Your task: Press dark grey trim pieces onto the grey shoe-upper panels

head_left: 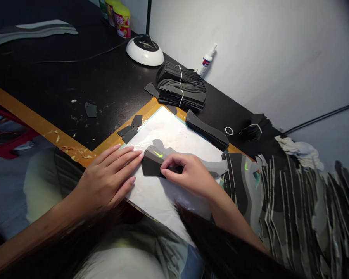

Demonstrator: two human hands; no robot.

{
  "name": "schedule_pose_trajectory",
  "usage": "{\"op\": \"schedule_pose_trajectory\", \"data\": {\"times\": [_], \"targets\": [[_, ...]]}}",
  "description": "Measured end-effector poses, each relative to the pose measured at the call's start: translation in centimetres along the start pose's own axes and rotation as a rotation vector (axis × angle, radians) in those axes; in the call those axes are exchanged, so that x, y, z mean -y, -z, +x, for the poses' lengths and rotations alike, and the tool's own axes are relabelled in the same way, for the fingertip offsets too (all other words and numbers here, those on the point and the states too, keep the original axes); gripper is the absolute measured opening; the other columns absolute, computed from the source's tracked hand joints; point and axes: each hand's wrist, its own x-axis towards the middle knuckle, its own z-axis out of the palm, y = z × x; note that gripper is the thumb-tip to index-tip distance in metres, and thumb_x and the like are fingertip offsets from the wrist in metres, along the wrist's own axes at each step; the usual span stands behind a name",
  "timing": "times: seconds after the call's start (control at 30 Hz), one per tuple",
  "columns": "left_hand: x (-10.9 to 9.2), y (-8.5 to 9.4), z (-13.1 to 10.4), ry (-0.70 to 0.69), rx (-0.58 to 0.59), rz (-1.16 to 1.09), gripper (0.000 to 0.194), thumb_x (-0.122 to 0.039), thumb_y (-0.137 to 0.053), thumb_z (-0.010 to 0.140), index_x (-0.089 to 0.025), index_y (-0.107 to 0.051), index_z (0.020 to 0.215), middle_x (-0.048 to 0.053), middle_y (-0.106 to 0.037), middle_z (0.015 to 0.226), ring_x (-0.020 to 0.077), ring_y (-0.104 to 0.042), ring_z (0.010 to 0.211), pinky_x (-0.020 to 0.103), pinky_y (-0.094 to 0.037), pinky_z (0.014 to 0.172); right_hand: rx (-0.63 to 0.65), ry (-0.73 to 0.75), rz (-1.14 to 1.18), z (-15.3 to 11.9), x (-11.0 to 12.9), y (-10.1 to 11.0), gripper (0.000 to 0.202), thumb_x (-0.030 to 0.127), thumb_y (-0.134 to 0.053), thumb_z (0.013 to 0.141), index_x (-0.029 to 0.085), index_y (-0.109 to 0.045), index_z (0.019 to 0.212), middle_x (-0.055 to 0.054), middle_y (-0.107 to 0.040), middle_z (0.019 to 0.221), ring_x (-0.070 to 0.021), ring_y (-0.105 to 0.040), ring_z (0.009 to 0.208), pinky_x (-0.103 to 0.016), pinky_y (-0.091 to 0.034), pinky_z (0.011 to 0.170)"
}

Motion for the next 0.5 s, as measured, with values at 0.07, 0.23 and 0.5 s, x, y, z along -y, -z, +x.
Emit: {"op": "schedule_pose_trajectory", "data": {"times": [0.07, 0.23, 0.5], "targets": [[0.05, -0.07, 0.06, -0.002, 0.008, 0.008, 0.056, -0.024, -0.046, 0.098, -0.014, -0.039, 0.153, 0.015, -0.053, 0.148, 0.0313, -0.045, 0.14, 0.051, -0.029, 0.121, -0.003, 0.003, 0.001, -0.01, 0.02, -0.02, 0.01, 0.013, -0.064, 0.081, 0.02, -0.071, 0.081, 0.002, -0.073, 0.082, -0.0138, -0.064, 0.078, -0.024, -0.045, 0.072], [0.19, -0.17, 0.09, -0.02, 0.013, 0.024, 0.055, -0.027, -0.048, 0.098, -0.014, -0.04, 0.152, 0.016, -0.053, 0.148, 0.0318, -0.047, 0.138, 0.05, -0.031, 0.12, -0.003, -0.005, 0.002, 0.0, 0.01, -0.04, 0.009, 0.014, -0.064, 0.081, 0.02, -0.071, 0.082, 0.003, -0.071, 0.079, -0.013, -0.063, 0.074, -0.024, -0.044, 0.069], [0.08, -0.26, -0.02, 0.008, 0.063, 0.027, 0.059, -0.033, -0.043, 0.103, -0.018, -0.03, 0.158, 0.014, -0.049, 0.151, 0.03, -0.045, 0.14, 0.048, -0.028, 0.121, -0.003, -0.004, 0.003, 0.07, -0.01, -0.07, 0.009, 0.015, -0.064, 0.08, 0.02, -0.071, 0.082, 0.001, -0.073, 0.081, -0.014, -0.063, 0.076, -0.025, -0.045, 0.071]]}}
